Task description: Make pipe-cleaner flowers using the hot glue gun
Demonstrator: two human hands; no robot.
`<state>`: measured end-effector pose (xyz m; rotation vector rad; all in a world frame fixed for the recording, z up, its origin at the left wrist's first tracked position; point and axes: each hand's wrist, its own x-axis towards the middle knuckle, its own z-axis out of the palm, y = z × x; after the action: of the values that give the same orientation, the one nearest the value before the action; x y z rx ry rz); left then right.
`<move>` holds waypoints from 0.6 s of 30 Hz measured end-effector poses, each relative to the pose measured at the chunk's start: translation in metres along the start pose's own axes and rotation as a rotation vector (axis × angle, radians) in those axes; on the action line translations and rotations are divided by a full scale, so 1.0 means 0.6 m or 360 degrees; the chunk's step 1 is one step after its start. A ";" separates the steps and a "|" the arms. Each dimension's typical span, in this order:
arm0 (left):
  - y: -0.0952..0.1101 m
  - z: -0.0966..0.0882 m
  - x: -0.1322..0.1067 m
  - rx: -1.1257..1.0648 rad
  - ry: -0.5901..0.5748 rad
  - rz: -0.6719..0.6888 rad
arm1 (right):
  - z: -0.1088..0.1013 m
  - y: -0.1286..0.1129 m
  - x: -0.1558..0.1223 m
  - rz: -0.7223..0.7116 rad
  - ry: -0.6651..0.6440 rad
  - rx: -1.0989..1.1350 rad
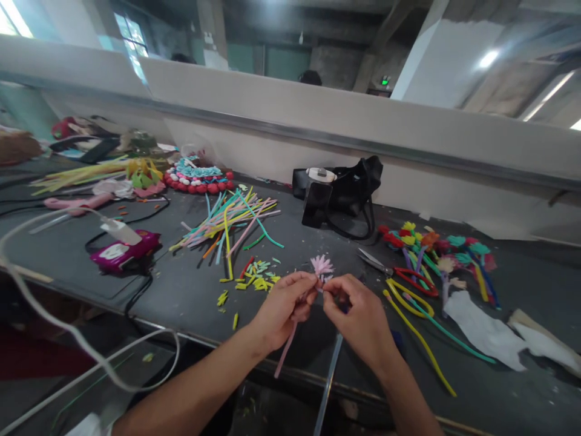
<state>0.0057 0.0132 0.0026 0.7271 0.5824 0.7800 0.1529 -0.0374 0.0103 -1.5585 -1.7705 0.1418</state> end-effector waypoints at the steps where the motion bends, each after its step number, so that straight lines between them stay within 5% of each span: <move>1: -0.001 0.000 0.000 0.0014 0.0012 0.0002 | -0.001 -0.003 -0.001 -0.0003 0.0001 -0.0025; 18: -0.002 0.001 -0.007 -0.0039 -0.0040 0.0004 | 0.007 -0.026 -0.011 0.0086 0.0161 -0.0033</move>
<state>0.0040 0.0090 0.0032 0.7143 0.5485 0.7779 0.1377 -0.0456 0.0131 -1.6008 -1.6571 0.0695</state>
